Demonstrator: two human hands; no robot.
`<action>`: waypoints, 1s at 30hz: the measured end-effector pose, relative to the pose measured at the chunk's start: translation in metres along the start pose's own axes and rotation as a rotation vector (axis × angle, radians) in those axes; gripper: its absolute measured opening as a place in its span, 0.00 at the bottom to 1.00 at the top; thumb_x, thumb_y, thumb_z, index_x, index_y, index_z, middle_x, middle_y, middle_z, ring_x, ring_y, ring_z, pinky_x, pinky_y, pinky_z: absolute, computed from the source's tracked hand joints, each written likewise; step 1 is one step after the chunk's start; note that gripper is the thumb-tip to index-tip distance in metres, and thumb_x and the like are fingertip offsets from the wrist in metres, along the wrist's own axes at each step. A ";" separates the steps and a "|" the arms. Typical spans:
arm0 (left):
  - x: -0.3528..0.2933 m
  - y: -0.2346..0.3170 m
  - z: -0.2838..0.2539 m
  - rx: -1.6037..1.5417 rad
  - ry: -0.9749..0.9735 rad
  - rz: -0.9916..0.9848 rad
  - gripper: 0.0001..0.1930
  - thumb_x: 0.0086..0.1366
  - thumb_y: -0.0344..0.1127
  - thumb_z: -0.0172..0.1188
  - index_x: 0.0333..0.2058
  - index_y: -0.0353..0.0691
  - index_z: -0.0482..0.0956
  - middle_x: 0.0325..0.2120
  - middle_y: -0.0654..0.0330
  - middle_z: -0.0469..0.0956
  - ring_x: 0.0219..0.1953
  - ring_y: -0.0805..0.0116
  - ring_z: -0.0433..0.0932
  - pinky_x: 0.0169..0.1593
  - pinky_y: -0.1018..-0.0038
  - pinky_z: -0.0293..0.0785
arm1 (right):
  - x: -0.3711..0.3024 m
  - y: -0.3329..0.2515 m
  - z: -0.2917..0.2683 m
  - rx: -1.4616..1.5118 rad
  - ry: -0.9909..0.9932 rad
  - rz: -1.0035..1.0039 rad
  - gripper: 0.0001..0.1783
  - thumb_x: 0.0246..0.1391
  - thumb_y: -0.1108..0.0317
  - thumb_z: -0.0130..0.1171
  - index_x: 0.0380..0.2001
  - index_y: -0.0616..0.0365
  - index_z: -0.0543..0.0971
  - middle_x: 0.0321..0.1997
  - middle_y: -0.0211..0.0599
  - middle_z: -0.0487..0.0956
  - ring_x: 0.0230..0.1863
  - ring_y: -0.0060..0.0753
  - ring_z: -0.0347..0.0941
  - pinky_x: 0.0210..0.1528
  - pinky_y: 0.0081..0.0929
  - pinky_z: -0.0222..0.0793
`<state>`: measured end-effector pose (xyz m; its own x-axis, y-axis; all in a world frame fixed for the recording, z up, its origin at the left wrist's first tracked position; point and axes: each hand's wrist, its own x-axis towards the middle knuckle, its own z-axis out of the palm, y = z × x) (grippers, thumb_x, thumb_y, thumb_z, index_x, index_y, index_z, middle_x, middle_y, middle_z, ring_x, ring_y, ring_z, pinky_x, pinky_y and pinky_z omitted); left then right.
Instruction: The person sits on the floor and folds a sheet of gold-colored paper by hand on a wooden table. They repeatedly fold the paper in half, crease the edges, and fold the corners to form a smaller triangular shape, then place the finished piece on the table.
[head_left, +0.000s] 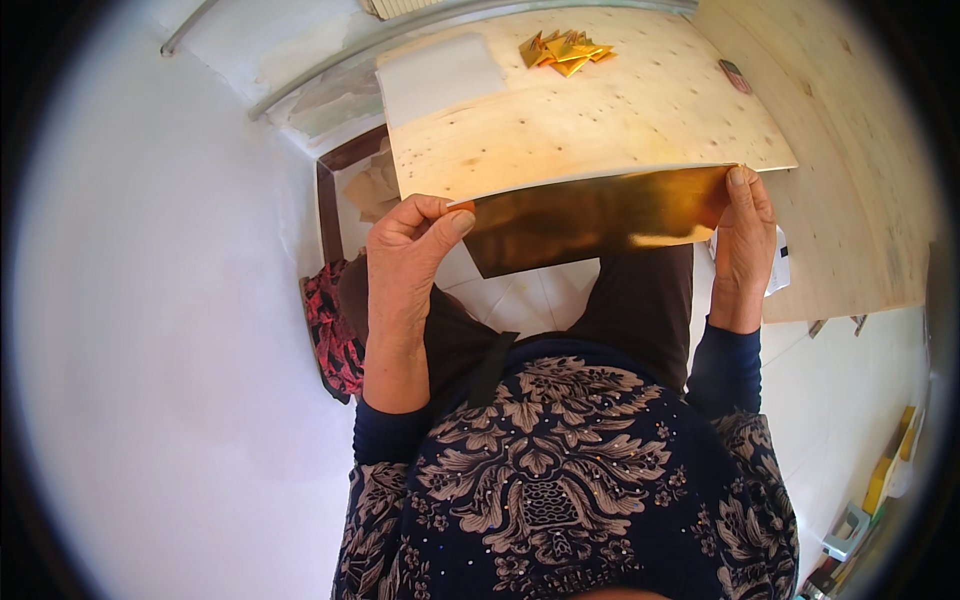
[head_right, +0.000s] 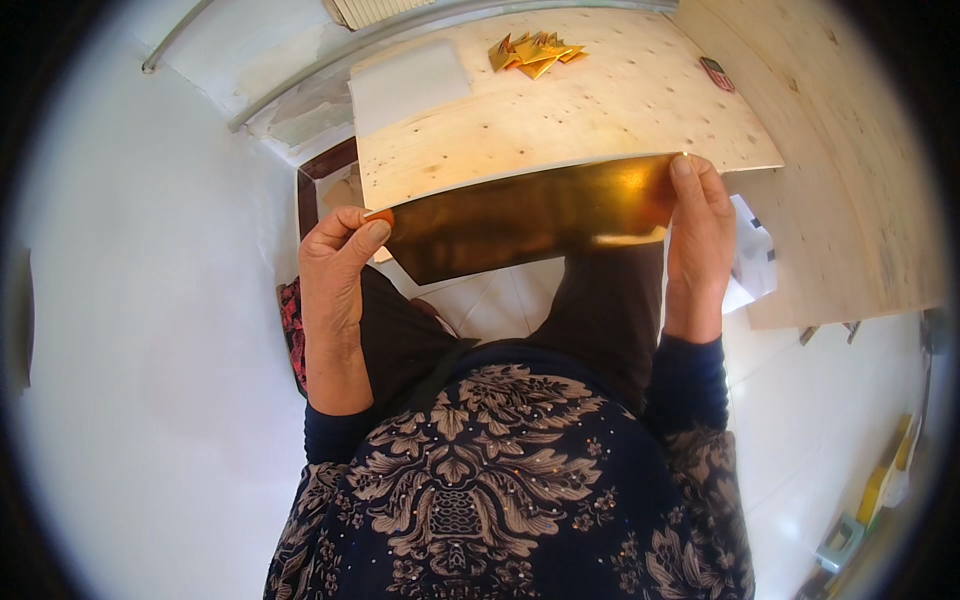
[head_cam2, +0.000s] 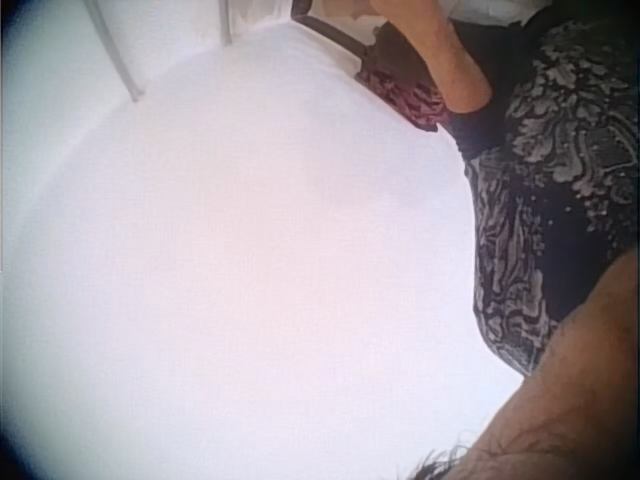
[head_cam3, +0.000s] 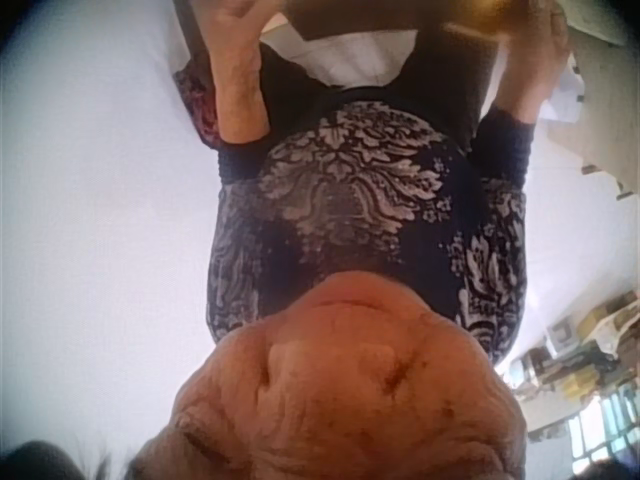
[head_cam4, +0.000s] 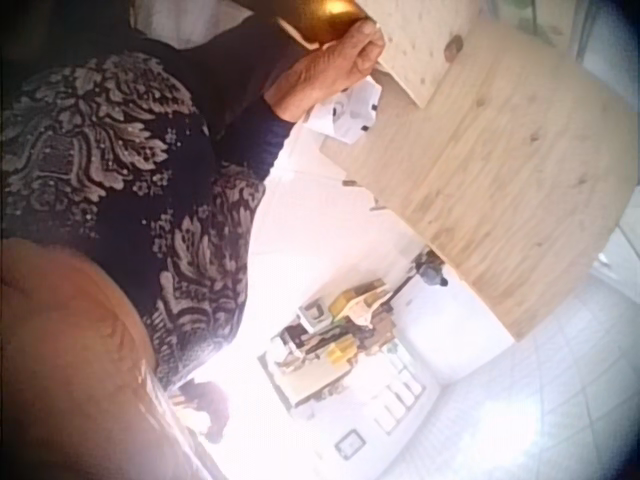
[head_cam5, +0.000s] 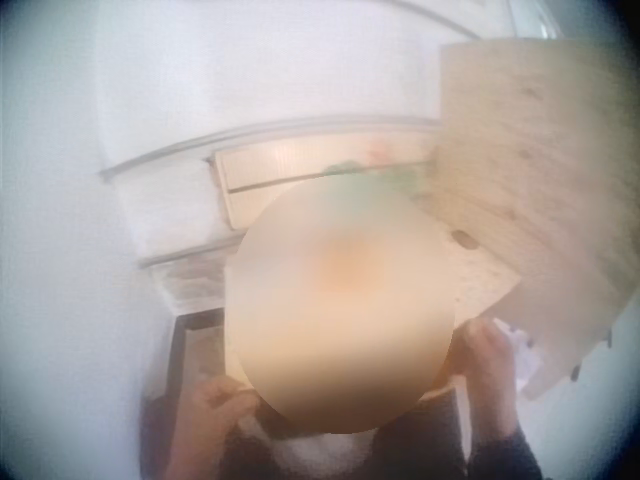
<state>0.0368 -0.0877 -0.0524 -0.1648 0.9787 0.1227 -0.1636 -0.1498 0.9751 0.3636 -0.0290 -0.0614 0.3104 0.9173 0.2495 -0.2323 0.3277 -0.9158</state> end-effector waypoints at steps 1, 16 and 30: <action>0.000 0.000 0.000 0.008 0.001 0.005 0.07 0.58 0.27 0.69 0.35 0.34 0.83 0.32 0.64 0.82 0.34 0.81 0.75 0.42 0.84 0.70 | 0.000 0.001 0.001 0.008 0.001 0.008 0.09 0.64 0.62 0.58 0.37 0.57 0.79 0.31 0.24 0.77 0.31 0.16 0.71 0.35 0.14 0.68; 0.008 -0.007 -0.005 -0.077 -0.055 0.047 0.03 0.62 0.28 0.65 0.31 0.38 0.79 0.28 0.68 0.79 0.32 0.84 0.72 0.39 0.84 0.67 | -0.001 0.006 0.009 -0.001 0.014 0.104 0.09 0.64 0.63 0.58 0.36 0.57 0.80 0.28 0.25 0.77 0.27 0.17 0.71 0.29 0.14 0.65; 0.101 -0.131 -0.108 0.544 0.246 -0.216 0.10 0.62 0.37 0.63 0.30 0.35 0.81 0.23 0.63 0.79 0.26 0.75 0.74 0.34 0.77 0.70 | 0.038 0.183 0.078 -0.575 -0.209 0.234 0.13 0.56 0.58 0.62 0.32 0.57 0.84 0.28 0.32 0.81 0.28 0.27 0.75 0.35 0.25 0.70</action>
<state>-0.0639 0.0160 -0.1877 -0.4129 0.9081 -0.0700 0.2887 0.2034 0.9356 0.2606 0.0836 -0.1948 0.1127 0.9933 0.0258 0.2754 -0.0063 -0.9613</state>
